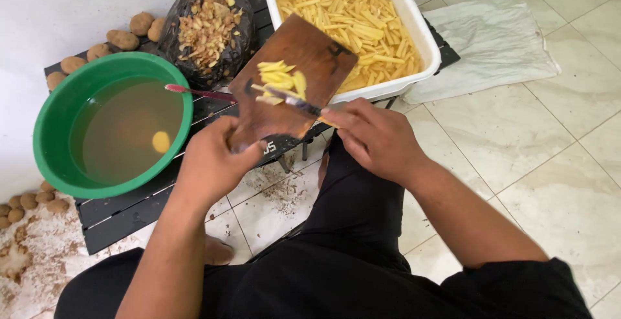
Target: Slicing peeled potatoes into french fries using a knife and a cutting board, then placing them in water.
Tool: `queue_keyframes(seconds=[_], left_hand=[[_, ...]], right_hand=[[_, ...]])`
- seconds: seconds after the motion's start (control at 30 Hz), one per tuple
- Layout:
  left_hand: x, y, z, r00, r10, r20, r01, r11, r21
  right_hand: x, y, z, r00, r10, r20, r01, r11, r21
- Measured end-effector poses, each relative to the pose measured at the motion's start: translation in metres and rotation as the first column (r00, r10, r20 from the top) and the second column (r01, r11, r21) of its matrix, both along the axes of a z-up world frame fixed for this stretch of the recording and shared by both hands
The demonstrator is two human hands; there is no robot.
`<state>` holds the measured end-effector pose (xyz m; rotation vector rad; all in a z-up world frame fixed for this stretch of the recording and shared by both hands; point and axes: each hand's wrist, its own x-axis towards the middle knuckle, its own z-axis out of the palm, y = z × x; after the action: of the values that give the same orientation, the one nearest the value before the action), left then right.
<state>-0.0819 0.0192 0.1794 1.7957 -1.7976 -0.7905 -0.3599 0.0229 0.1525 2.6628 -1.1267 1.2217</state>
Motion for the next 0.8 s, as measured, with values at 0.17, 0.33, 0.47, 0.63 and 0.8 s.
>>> queue_keyframes(seconds=[0.17, 0.33, 0.47, 0.63, 0.8], left_hand=[[-0.019, -0.022, -0.003, 0.994, -0.105, -0.013, 0.105, 0.994, -0.014], [-0.029, -0.030, -0.003, 0.985, -0.174, 0.015, 0.174, 0.985, 0.012], [-0.034, -0.026, 0.000, 0.975, -0.219, 0.024, 0.218, 0.975, 0.046], [-0.030, -0.030, -0.011, 0.970, -0.244, -0.005, 0.244, 0.968, 0.056], [-0.023, -0.028, -0.012, 0.976, -0.212, -0.054, 0.215, 0.975, 0.062]], right_hand=[[-0.027, -0.020, -0.012, 0.985, -0.013, -0.169, -0.010, 0.991, -0.136], [-0.048, -0.039, -0.025, 0.962, -0.117, -0.245, 0.063, 0.974, -0.220], [-0.060, -0.048, -0.036, 0.950, -0.160, -0.267, 0.102, 0.971, -0.217], [-0.091, -0.074, -0.056, 0.918, -0.243, -0.313, 0.186, 0.962, -0.200], [-0.108, -0.077, -0.044, 0.835, -0.456, -0.307, 0.409, 0.889, -0.208]])
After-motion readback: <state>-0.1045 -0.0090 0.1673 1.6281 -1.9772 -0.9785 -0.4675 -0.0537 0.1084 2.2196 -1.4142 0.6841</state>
